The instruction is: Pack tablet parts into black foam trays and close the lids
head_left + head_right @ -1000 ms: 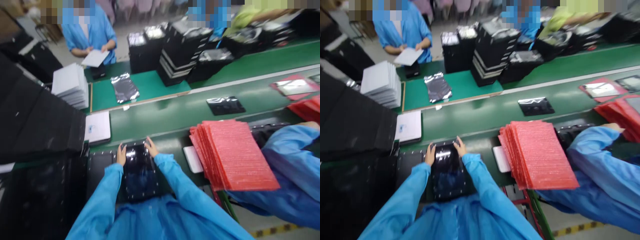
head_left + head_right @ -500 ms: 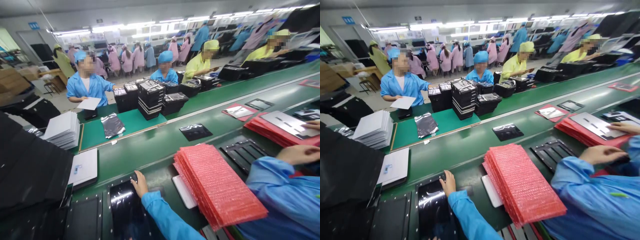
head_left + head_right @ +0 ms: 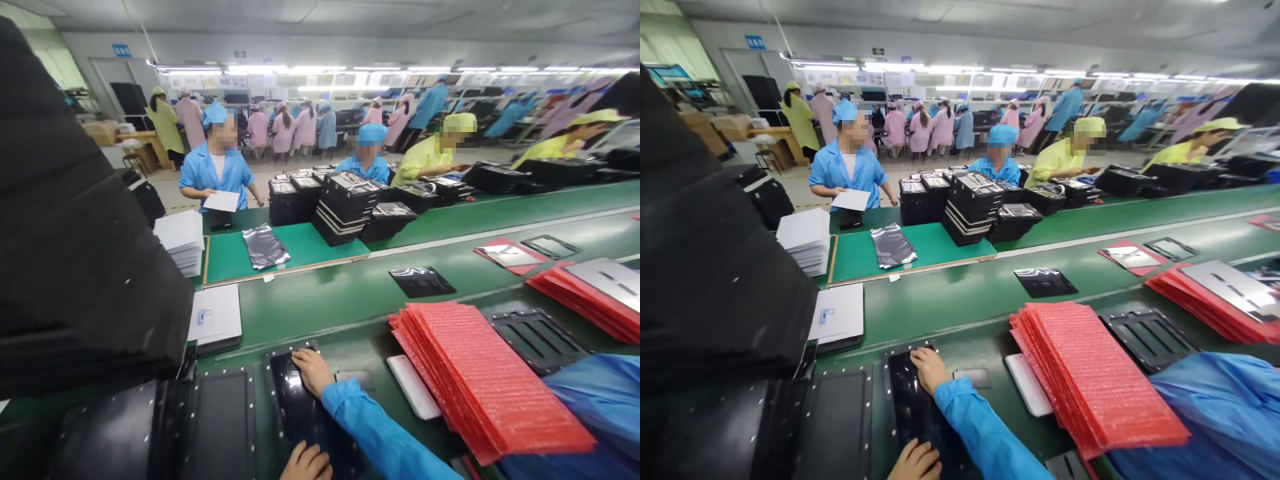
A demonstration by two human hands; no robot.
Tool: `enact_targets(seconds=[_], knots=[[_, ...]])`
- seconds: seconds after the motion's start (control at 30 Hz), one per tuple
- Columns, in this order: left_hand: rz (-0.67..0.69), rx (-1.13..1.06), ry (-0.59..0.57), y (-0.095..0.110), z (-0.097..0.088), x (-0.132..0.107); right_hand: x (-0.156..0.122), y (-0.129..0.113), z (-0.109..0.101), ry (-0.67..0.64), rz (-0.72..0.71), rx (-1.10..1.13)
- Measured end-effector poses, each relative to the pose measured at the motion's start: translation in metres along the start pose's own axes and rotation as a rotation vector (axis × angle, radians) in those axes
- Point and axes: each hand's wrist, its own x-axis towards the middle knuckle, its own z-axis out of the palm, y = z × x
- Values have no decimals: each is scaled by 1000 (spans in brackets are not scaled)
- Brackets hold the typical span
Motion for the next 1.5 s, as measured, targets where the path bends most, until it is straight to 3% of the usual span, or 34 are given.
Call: enact_targets(seconds=[0.07,0.13,0.2,0.27,0.37,0.47,0.57,0.63,0.7,0.77,0.83,0.9,0.97,1.03,1.1,1.23,1.3,1.4,1.5], knots=[[-84,13,312,-29,-24,-27,-11,-18,-7,-37,99,-56],[-463,44,569,-66,-53,-62,-40,-36,-8,-100,165,-121],[-875,56,682,-99,-76,-91,-84,-53,1,-181,193,-203],[-1092,39,699,-115,-88,-103,-134,-67,19,-257,214,-302],[-1146,-85,700,-106,-91,-89,-191,-82,50,-294,287,-442],[-1180,-258,689,-79,-106,-66,-204,-94,59,-317,352,-449],[-1234,-396,655,-64,-141,-62,-189,-105,33,-388,403,-302],[-1226,-605,713,-63,-163,-72,-175,-109,6,-435,402,-171],[-1127,-798,807,-59,-171,-87,-160,-110,-18,-456,373,-1],[-898,-974,859,-45,-162,-100,-142,-113,-36,-402,399,162],[-608,-1057,800,-18,-142,-106,-120,-120,-47,-343,431,288],[-418,-957,627,14,-120,-102,-99,-127,-53,-300,446,287],[-377,-742,428,40,-103,-93,-84,-128,-54,-274,485,166],[-400,-548,286,57,-96,-83,-80,-117,-52,-268,508,94],[-431,-421,220,67,-95,-77,-87,-95,-46,-239,467,185],[-556,-311,213,82,-93,-77,-111,-42,-35,-101,404,453],[-650,-283,213,92,-90,-77,-115,-20,-33,-92,403,534],[-805,-247,209,103,-87,-74,-114,4,-36,-174,436,512],[-988,-235,153,107,-88,-69,-107,22,-44,-323,485,287]])
